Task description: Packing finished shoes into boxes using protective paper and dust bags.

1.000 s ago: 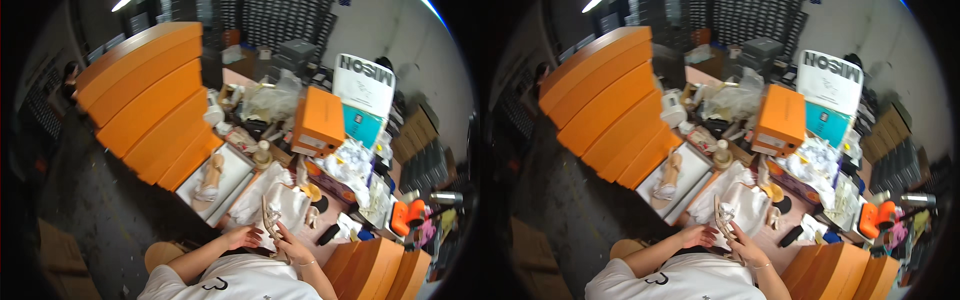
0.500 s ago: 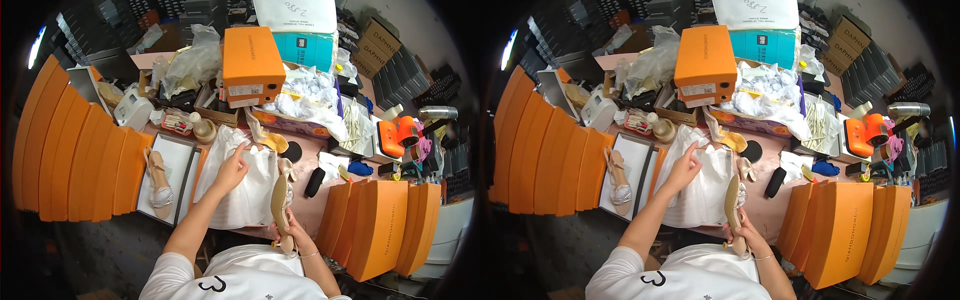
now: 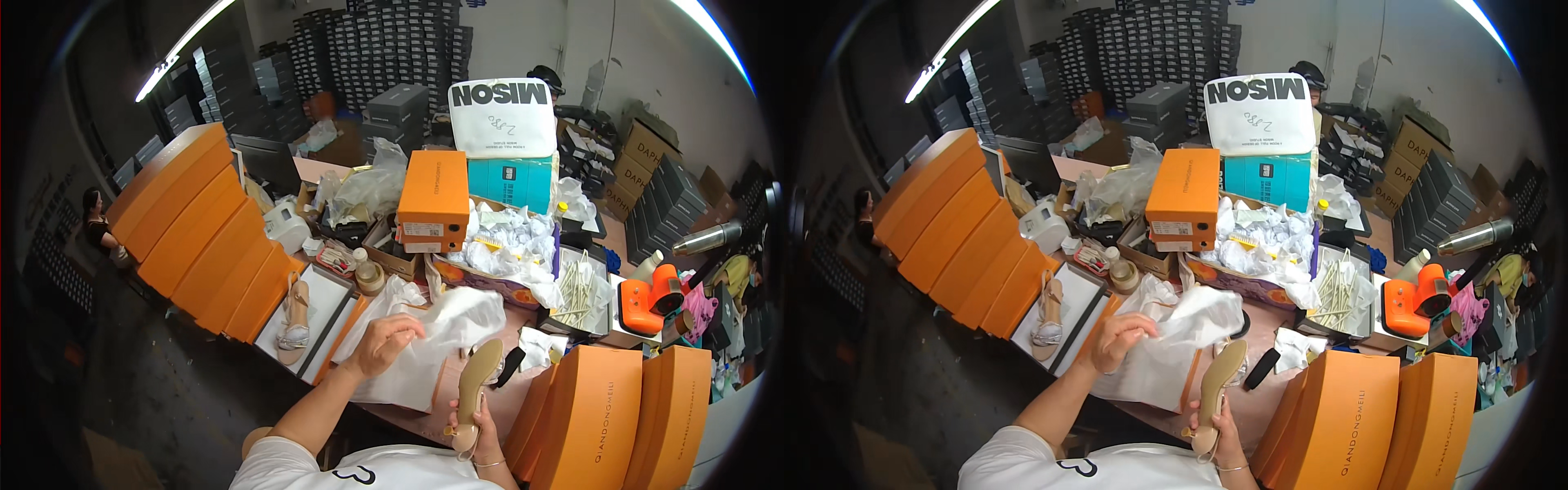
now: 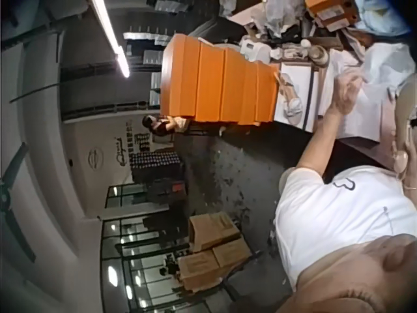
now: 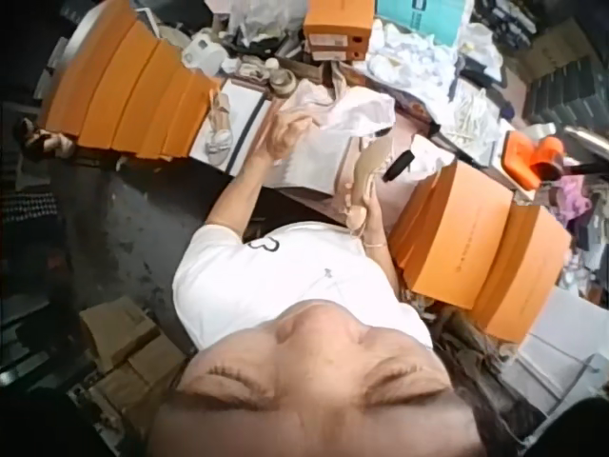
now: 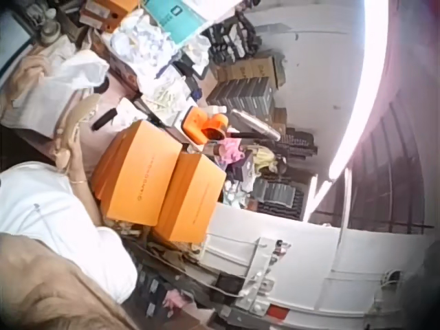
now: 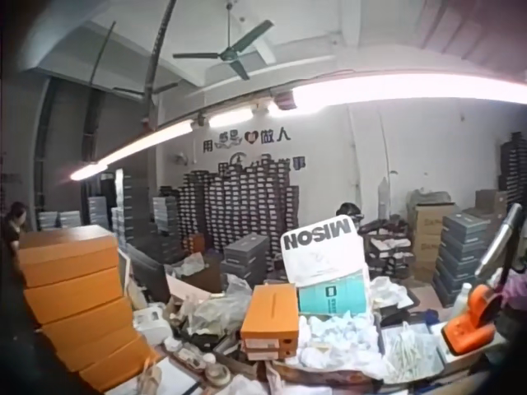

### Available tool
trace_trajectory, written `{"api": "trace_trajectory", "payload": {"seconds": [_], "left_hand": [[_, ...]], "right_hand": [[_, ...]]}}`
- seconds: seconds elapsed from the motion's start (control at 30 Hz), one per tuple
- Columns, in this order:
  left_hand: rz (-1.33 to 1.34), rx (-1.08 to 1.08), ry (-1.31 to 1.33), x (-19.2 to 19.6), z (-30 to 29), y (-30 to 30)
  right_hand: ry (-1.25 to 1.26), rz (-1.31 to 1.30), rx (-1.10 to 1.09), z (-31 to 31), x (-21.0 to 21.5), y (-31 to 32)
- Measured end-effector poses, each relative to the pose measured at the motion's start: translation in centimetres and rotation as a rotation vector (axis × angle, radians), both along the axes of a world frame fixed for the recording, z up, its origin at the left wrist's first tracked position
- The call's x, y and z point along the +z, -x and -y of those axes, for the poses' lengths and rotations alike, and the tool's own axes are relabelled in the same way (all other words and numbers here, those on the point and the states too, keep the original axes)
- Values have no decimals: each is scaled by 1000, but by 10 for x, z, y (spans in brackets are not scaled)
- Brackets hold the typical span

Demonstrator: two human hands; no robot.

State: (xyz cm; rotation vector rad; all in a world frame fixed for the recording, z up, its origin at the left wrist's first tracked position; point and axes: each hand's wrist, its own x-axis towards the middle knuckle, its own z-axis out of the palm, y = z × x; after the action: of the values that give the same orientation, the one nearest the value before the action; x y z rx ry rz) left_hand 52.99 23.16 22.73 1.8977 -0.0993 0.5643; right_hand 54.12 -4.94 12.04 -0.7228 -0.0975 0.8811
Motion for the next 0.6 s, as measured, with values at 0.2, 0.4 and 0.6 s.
{"api": "trace_trajectory", "payload": {"seconds": [0.2,0.4,0.6], "left_hand": [[-136,373,160,-51,17,64],[-142,361,63,-74,25,98],[139,128,-260,-48,50,127]], "right_hand": [[67,129,22,5,27,34],[32,119,-132,23,72,97],[387,9,428,19,122,150]]}}
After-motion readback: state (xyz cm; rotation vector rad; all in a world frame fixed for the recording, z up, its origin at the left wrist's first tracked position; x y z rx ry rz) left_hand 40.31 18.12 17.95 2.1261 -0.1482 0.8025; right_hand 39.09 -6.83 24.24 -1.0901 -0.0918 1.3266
